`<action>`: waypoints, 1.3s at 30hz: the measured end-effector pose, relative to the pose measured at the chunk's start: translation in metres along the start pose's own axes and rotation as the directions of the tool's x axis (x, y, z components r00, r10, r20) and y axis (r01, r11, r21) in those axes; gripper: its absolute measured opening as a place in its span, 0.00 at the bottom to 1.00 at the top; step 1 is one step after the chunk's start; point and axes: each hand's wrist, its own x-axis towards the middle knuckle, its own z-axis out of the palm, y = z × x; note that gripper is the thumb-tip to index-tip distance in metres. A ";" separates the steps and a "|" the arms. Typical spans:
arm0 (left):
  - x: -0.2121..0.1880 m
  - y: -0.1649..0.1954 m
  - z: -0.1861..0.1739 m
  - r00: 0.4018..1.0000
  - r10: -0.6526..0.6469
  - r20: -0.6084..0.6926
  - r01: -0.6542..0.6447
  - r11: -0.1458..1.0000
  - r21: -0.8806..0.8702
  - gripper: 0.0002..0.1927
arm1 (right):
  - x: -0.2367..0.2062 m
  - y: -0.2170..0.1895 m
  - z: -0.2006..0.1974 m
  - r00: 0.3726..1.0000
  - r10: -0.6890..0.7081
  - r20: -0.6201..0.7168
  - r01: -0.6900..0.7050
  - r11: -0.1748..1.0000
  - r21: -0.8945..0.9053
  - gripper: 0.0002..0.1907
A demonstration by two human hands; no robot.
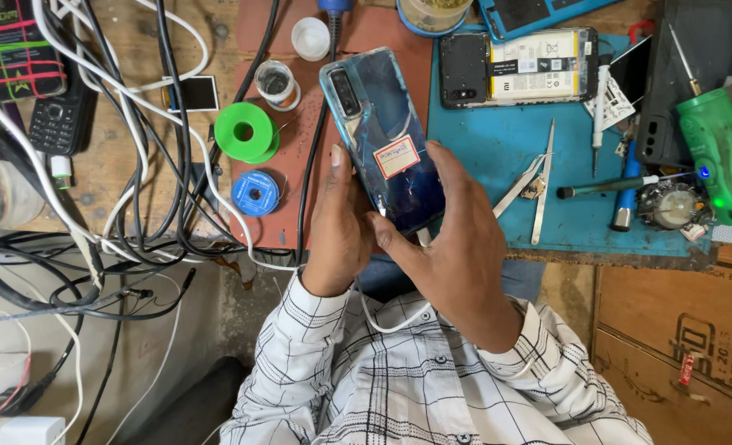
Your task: The person holds a smartphone with its back glass panel partially removed and uses a green rotary grinding tool to abrade the remaining blue back glass and old adhesive from the rear of the phone. They then apply adhesive from a yellow tube onto the phone's rear frame, press a new back cover into place, and finally power the phone on and tap its screen.
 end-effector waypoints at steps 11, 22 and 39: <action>-0.001 0.002 0.005 0.997 0.078 -0.015 -0.077 0.997 0.030 0.25 | -0.007 -0.001 0.001 0.999 -0.027 -0.034 0.029 0.998 0.061 0.46; -0.007 -0.005 -0.003 0.951 0.266 -0.158 -0.256 0.963 0.083 0.24 | -0.003 0.013 -0.005 0.995 0.018 -0.101 0.009 0.964 0.267 0.40; -0.019 0.016 -0.005 0.940 0.288 -0.184 -0.262 0.953 0.153 0.26 | -0.015 0.035 -0.024 0.988 0.042 -0.151 -0.010 0.979 0.203 0.28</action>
